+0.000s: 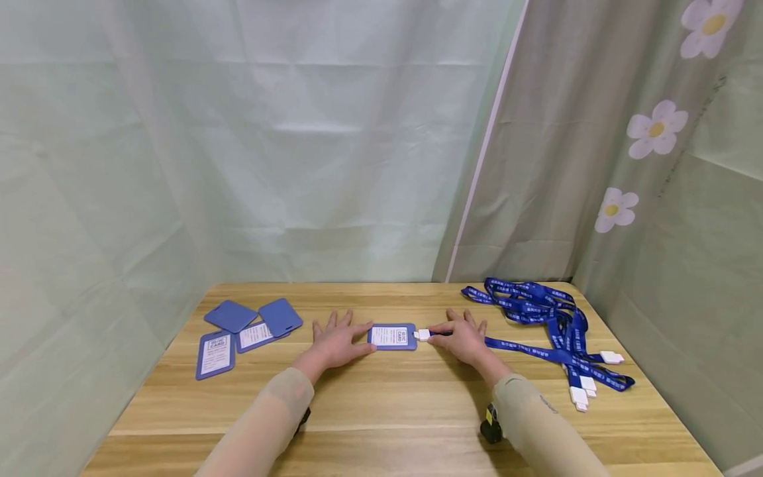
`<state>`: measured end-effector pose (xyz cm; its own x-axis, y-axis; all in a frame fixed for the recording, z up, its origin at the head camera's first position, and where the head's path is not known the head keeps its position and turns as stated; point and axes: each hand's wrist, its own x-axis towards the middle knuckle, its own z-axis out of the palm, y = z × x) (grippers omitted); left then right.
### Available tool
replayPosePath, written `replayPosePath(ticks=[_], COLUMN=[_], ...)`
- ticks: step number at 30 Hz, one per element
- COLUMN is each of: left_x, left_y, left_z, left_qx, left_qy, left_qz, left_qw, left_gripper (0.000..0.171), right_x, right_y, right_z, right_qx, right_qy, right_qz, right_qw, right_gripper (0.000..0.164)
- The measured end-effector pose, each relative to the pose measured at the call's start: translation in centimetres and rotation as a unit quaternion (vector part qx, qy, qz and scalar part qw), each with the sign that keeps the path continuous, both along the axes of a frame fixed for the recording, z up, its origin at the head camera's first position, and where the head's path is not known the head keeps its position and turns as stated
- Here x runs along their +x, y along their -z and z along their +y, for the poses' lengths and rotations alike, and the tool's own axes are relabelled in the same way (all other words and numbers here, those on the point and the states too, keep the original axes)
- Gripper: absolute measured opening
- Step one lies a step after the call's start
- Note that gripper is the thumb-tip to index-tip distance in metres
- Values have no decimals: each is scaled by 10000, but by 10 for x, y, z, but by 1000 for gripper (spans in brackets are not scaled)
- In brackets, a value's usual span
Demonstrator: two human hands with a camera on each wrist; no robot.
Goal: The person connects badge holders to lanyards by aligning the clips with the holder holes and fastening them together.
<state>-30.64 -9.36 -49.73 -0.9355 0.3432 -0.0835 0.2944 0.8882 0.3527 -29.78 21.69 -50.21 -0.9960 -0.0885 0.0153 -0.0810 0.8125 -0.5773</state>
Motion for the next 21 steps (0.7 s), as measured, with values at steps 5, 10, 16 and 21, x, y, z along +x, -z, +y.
replayPosePath(ticks=[5, 10, 16, 21], left_x=[0, 0, -1, 0], left_y=[-3, -3, -3, -3], left_z=[1, 2, 2, 2], left_qx=[-37, -71, -78, -69], left_qy=[23, 39, 44, 57], left_qz=[-19, -33, -32, -10], left_qw=[10000, 10000, 10000, 10000], left_gripper=[65, 66, 66, 66], right_x=[-2, -2, -1, -1], right_y=[1, 2, 2, 1], right_z=[1, 1, 2, 0], right_qx=[-56, -128, -164, -149], right_qy=[-16, -35, -10, -13], right_qz=[-22, -14, -41, -42], right_qw=[10000, 9999, 9999, 9999], right_gripper=[26, 26, 26, 25])
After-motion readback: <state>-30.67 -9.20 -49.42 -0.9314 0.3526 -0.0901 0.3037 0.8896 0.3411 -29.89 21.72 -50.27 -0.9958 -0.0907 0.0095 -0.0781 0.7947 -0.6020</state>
